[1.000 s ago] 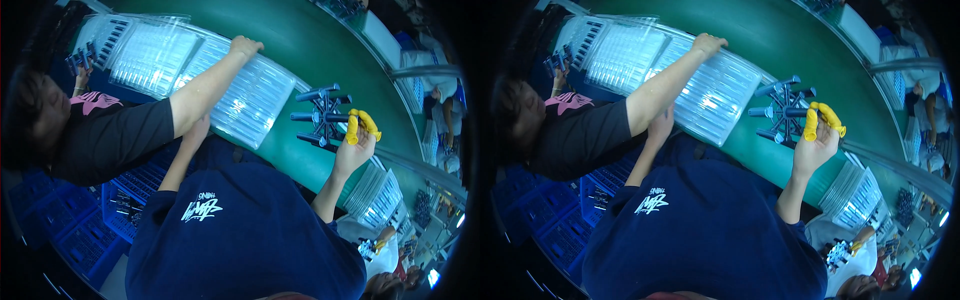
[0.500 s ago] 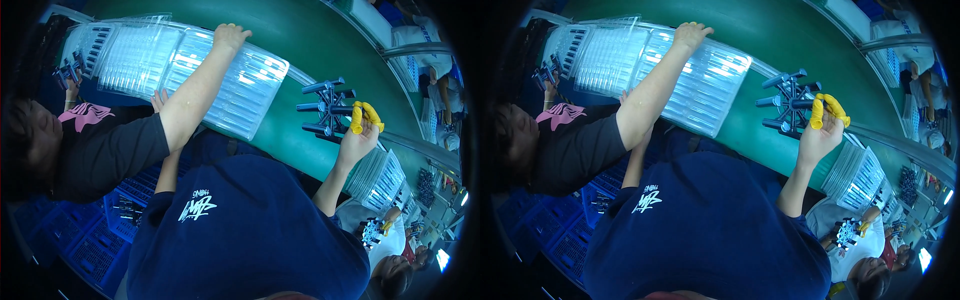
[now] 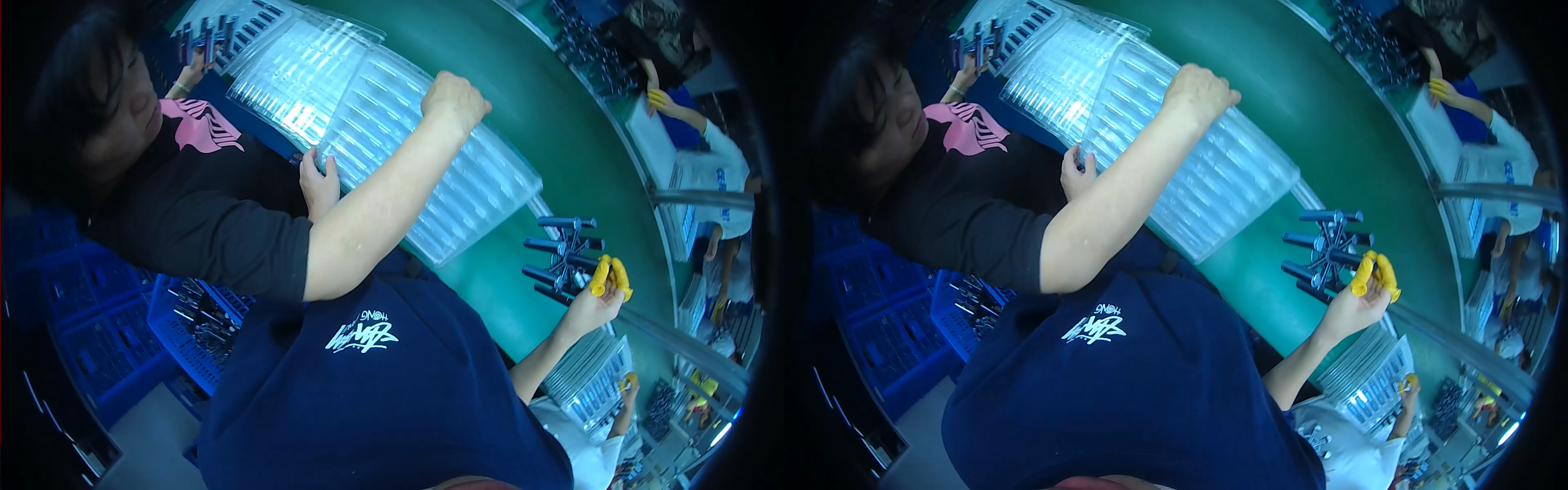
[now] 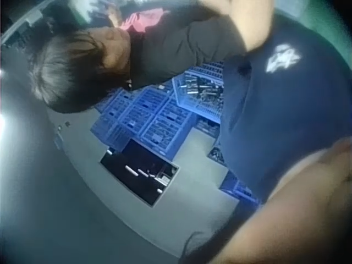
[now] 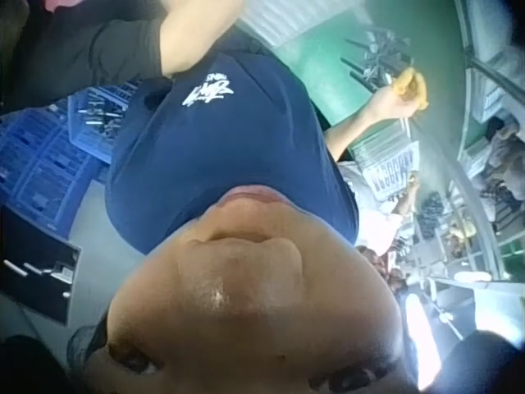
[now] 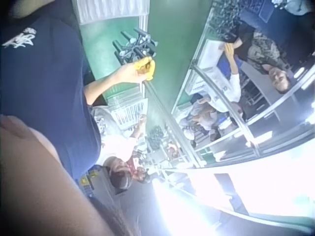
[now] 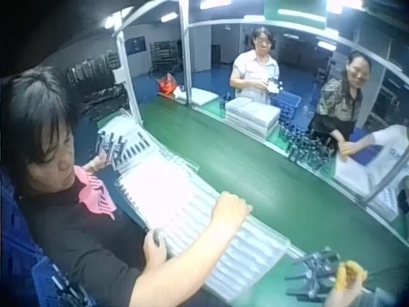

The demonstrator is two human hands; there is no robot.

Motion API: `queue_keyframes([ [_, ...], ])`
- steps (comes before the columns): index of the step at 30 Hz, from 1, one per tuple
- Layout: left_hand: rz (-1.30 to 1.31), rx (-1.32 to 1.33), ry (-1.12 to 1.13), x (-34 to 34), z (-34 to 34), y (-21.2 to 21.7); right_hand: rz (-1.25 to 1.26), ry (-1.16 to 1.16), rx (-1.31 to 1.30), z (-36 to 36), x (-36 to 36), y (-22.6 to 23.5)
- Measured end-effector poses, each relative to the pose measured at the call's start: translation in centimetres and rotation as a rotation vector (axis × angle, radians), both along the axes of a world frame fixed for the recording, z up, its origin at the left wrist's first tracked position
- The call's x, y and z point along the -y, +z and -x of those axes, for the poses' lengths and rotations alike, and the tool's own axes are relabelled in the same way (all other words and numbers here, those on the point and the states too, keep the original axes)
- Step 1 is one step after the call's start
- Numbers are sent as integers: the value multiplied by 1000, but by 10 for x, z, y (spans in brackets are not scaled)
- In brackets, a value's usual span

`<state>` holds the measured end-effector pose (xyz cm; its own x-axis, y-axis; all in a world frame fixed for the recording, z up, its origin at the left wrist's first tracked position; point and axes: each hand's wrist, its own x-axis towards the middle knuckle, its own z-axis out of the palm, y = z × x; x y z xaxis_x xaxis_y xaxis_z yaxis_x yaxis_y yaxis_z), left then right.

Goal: The person assembles black plastic components by hand, then places the assembled mechanical parts into trays on a factory conveyor line.

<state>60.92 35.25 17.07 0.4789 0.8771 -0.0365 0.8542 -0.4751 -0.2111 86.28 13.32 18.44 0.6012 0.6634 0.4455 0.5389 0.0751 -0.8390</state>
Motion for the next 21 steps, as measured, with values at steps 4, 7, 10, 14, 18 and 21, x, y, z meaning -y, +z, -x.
queue_keyframes([
  [4,-24,192,25,30,40,19,2,38,-1,8,1,5],
  [7,-72,149,-5,54,55,37,6,38,6,12,3,6],
  [10,-77,192,-51,75,62,68,-10,51,29,15,0,6],
  [14,-335,136,-216,89,67,103,-6,57,40,12,0,4],
  [18,-588,447,-422,106,84,134,-20,61,36,15,0,2],
  [21,-686,275,-685,108,79,116,-13,59,53,16,1,3],
])
